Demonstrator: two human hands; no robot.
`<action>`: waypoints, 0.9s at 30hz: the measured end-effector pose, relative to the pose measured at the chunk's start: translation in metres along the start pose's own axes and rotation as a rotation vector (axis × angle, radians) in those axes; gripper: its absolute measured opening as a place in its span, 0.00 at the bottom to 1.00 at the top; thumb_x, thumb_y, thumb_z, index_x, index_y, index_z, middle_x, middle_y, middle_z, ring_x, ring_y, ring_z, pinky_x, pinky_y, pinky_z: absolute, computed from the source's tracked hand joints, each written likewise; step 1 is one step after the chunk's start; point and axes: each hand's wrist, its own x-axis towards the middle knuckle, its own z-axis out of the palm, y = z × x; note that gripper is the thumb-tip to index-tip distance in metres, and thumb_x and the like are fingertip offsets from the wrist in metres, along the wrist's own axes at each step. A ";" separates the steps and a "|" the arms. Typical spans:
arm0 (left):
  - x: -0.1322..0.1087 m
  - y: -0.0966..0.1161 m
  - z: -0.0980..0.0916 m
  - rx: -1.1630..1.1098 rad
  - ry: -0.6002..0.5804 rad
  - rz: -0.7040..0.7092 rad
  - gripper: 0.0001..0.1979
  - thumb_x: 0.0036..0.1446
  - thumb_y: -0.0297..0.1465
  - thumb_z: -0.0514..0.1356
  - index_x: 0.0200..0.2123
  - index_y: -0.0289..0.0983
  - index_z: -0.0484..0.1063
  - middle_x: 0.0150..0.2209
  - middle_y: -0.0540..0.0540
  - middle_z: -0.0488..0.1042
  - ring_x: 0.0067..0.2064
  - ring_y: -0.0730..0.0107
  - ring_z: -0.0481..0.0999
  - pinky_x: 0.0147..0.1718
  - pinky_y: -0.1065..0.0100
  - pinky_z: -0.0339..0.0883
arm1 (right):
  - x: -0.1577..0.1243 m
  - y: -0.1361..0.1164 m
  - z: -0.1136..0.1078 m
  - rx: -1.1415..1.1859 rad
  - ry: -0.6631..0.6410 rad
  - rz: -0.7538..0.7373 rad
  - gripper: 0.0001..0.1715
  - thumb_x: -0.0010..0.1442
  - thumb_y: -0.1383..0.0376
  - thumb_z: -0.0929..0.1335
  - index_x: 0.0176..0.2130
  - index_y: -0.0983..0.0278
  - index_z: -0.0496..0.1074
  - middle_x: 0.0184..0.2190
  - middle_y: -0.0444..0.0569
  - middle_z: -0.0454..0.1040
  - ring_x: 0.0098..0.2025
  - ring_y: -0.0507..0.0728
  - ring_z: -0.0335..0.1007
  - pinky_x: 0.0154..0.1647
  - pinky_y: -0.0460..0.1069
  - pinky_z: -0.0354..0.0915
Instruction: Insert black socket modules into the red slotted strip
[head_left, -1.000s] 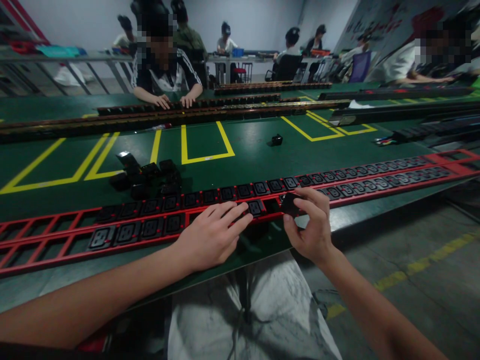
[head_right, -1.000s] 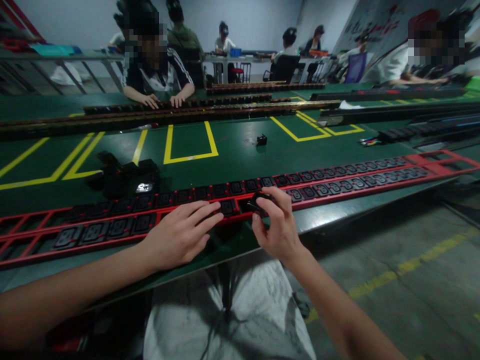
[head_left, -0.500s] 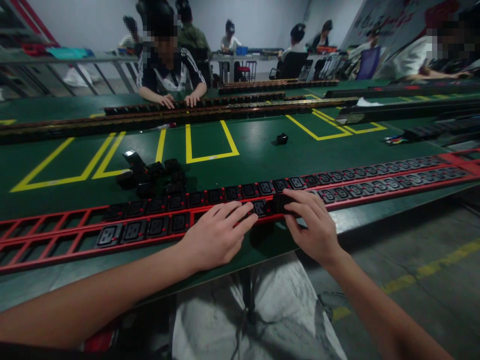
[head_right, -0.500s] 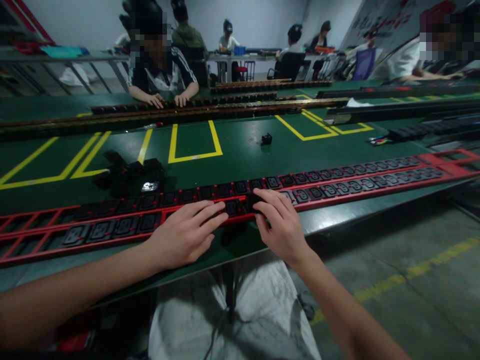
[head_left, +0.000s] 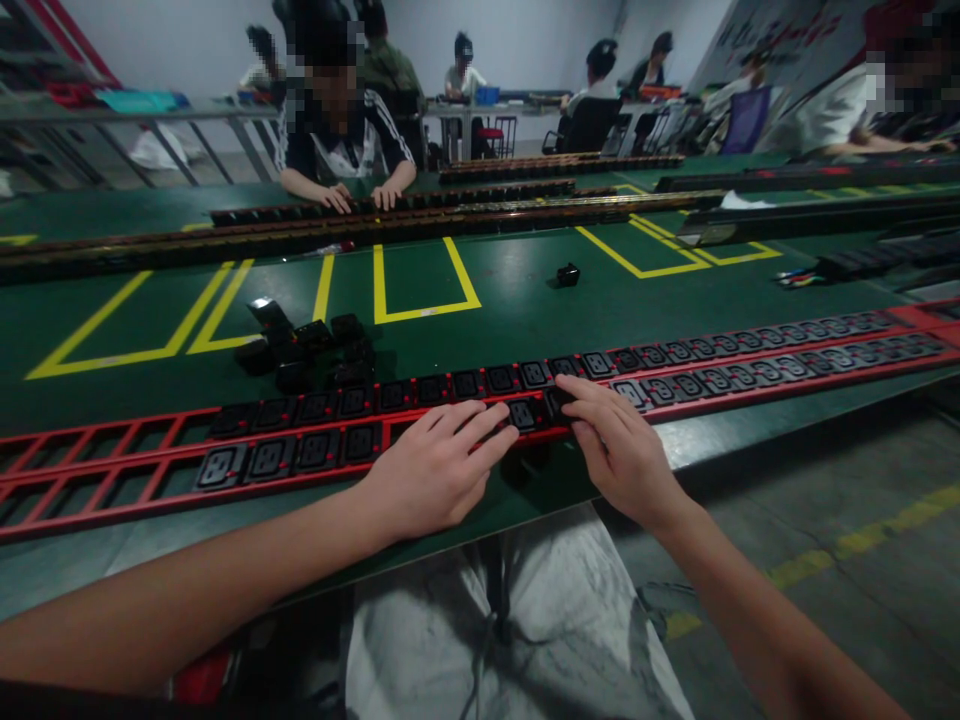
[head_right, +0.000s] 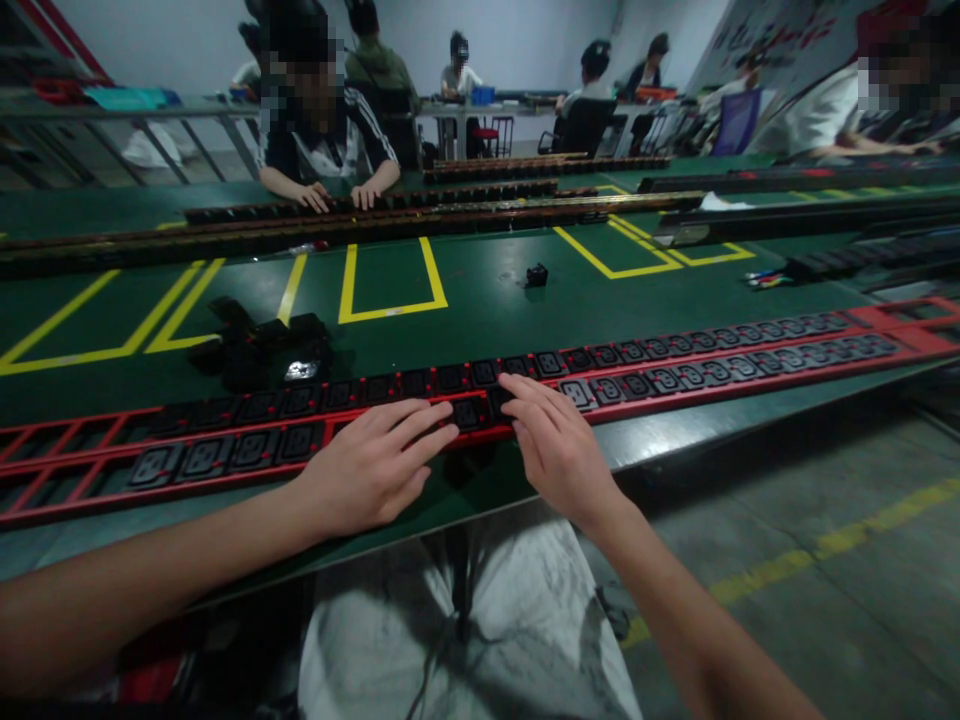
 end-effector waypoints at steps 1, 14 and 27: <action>0.000 0.000 0.000 -0.001 0.000 0.000 0.24 0.64 0.32 0.55 0.62 0.36 0.65 0.64 0.40 0.65 0.61 0.51 0.65 0.57 0.52 0.65 | 0.000 0.000 0.000 0.004 -0.002 0.007 0.17 0.64 0.75 0.62 0.50 0.62 0.69 0.59 0.57 0.71 0.62 0.62 0.67 0.60 0.63 0.68; 0.000 0.000 0.000 0.007 0.010 0.000 0.24 0.64 0.32 0.55 0.62 0.36 0.65 0.64 0.41 0.65 0.61 0.51 0.65 0.58 0.52 0.65 | 0.001 0.000 0.001 -0.051 -0.051 0.007 0.15 0.66 0.75 0.60 0.47 0.61 0.69 0.55 0.56 0.75 0.57 0.59 0.72 0.62 0.64 0.64; 0.000 -0.001 -0.001 0.003 0.017 0.001 0.23 0.64 0.32 0.54 0.62 0.35 0.65 0.64 0.41 0.65 0.61 0.51 0.65 0.57 0.52 0.65 | -0.001 -0.001 0.000 -0.082 -0.026 -0.015 0.15 0.62 0.74 0.64 0.47 0.62 0.70 0.55 0.56 0.75 0.57 0.63 0.70 0.57 0.63 0.67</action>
